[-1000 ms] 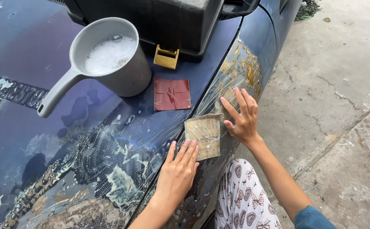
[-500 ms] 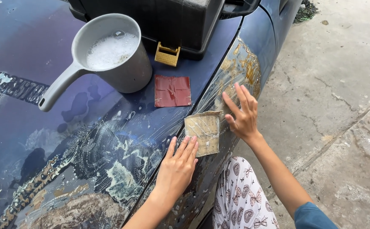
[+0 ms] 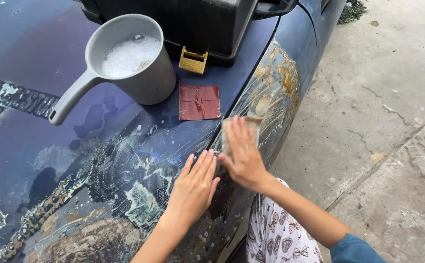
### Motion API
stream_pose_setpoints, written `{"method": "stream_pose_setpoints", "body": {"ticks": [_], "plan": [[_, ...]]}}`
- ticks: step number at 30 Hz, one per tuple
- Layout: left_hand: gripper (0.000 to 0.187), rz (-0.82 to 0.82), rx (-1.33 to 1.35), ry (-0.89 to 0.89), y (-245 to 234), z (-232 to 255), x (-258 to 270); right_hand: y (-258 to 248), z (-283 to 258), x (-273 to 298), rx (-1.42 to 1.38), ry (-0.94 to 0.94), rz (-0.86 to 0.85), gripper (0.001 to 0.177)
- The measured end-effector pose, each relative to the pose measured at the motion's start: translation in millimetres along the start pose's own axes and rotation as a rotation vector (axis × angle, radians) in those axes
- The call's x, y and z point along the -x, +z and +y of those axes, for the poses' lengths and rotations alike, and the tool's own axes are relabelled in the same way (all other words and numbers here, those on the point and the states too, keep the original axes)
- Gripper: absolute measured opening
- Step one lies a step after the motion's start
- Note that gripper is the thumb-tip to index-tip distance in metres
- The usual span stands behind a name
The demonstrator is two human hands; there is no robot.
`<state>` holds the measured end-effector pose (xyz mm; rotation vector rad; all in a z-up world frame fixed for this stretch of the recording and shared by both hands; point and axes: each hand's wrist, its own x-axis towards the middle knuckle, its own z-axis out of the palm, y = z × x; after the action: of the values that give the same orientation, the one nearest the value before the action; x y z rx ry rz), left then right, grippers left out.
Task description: The person sands the front hood of a blue car using a sanding block and water. They repeatedly rub the surface in circular and back-and-forth motions, occasionally dipping the sanding block into a grey pitcher of water to keep it wet.
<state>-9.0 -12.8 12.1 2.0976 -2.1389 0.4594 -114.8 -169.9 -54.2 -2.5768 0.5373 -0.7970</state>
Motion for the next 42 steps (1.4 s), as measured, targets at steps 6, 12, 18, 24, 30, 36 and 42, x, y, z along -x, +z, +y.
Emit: {"method": "stream_pose_setpoints", "body": {"ticks": [6, 12, 18, 24, 30, 36, 42], "plan": [[0.057, -0.049, -0.008, -0.059, 4.3, -9.9, 16.6, -42.8, 85.0, -84.9, -0.11, 0.453, 0.104, 0.094], [0.055, -0.117, 0.114, -0.074, -1.4, -15.2, 11.7, -5.5, 40.5, 0.2, 0.01, 0.039, 0.021, 0.098], [0.055, -0.073, 0.116, -0.041, -8.9, -19.2, 8.6, -36.6, 87.5, -82.4, -0.058, 0.356, 0.11, 0.099], [0.053, -0.103, 0.157, -0.034, -4.6, -26.2, 10.7, -21.4, 57.8, -21.3, -0.166, 0.021, 0.11, 0.068], [0.058, -0.169, 0.106, -0.085, -2.3, -16.6, 6.4, -44.4, 79.9, -62.9, -0.093, 0.296, 0.074, 0.07], [0.06, -0.196, 0.077, -0.108, 2.4, -12.7, 3.5, -41.3, 86.4, -48.5, -0.017, 0.167, -0.019, 0.074], [0.059, -0.184, 0.054, -0.114, 0.8, -11.1, 2.2, -51.2, 30.8, -47.8, -0.128, 0.141, 0.015, 0.09]]}}
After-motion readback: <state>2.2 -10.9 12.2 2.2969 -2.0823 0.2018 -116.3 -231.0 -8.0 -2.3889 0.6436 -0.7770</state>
